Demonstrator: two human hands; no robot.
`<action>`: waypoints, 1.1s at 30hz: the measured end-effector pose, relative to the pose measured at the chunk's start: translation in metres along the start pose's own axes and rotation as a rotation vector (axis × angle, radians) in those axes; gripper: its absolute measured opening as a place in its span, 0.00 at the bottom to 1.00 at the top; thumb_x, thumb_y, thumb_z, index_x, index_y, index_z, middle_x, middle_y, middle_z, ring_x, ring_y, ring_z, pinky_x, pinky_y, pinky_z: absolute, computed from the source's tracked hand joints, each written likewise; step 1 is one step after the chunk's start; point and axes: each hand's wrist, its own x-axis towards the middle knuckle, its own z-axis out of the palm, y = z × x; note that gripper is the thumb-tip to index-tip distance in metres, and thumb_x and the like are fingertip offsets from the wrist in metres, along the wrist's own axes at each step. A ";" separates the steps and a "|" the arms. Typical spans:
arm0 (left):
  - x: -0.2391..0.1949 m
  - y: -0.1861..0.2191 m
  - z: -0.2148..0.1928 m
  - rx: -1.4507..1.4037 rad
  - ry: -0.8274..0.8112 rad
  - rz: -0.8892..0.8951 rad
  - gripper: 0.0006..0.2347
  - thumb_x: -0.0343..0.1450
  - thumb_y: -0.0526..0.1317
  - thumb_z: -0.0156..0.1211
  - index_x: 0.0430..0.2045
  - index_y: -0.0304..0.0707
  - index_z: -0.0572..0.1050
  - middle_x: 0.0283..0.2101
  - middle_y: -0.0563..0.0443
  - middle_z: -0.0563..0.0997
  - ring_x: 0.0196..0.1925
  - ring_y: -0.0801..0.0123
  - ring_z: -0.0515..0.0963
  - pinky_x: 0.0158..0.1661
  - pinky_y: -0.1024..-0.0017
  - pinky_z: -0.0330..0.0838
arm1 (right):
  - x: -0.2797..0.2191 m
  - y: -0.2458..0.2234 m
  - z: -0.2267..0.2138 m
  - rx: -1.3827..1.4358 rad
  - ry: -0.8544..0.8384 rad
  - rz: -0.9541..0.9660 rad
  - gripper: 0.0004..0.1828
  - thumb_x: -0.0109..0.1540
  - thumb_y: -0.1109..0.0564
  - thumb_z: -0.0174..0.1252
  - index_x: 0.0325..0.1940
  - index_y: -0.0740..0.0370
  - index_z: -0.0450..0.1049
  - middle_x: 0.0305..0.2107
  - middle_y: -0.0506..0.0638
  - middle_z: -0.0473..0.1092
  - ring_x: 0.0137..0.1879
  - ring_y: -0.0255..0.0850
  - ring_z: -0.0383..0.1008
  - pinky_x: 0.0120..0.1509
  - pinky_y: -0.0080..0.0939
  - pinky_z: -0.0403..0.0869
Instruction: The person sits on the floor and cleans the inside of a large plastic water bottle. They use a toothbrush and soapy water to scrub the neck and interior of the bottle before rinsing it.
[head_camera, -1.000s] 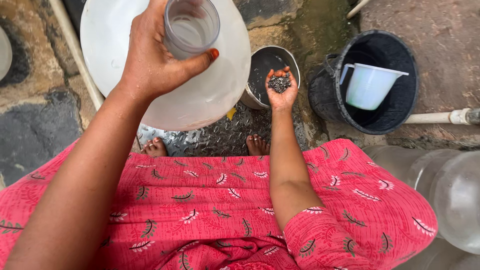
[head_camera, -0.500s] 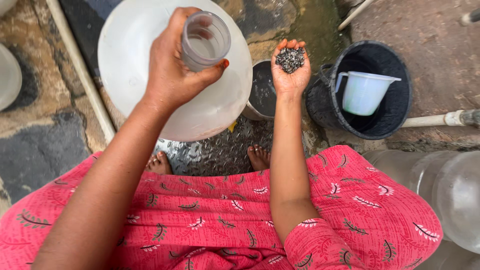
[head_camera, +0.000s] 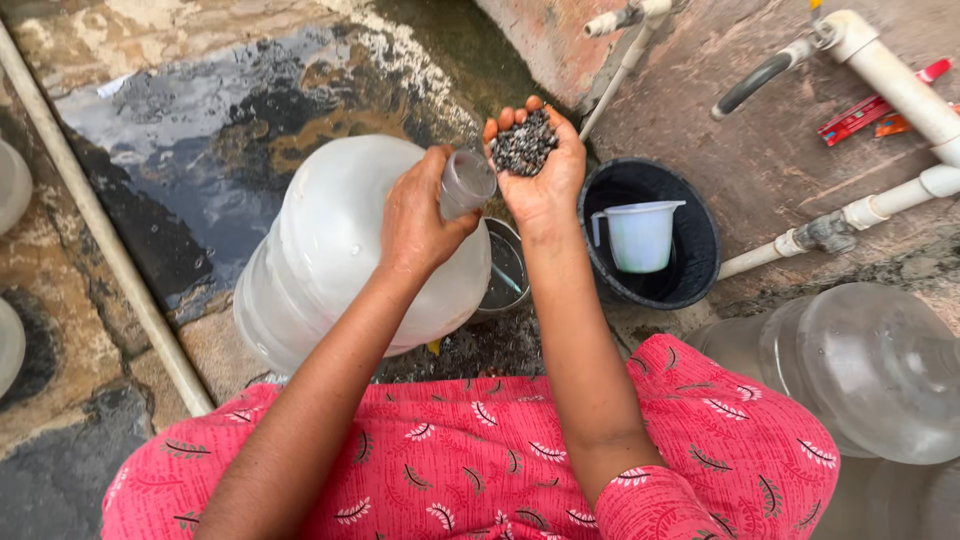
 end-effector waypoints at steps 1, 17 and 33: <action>0.001 0.001 0.003 -0.004 -0.018 -0.020 0.27 0.55 0.37 0.75 0.47 0.38 0.69 0.42 0.40 0.81 0.48 0.43 0.79 0.48 0.52 0.70 | -0.001 0.001 0.001 -0.063 -0.019 -0.054 0.10 0.65 0.55 0.51 0.39 0.64 0.73 0.29 0.54 0.71 0.38 0.49 0.76 0.50 0.56 0.76; 0.009 0.006 0.033 0.038 -0.032 -0.007 0.26 0.54 0.36 0.74 0.46 0.38 0.71 0.40 0.40 0.81 0.47 0.45 0.80 0.49 0.53 0.70 | -0.011 0.007 -0.004 -0.604 -0.056 -0.414 0.11 0.67 0.54 0.48 0.40 0.62 0.72 0.27 0.50 0.69 0.32 0.40 0.74 0.37 0.40 0.74; 0.006 0.014 0.031 0.031 -0.033 -0.026 0.25 0.55 0.35 0.73 0.46 0.37 0.71 0.41 0.41 0.81 0.48 0.48 0.80 0.50 0.53 0.69 | -0.031 0.008 0.002 -0.557 -0.258 -0.401 0.15 0.69 0.53 0.39 0.41 0.64 0.69 0.33 0.55 0.72 0.43 0.48 0.77 0.51 0.49 0.76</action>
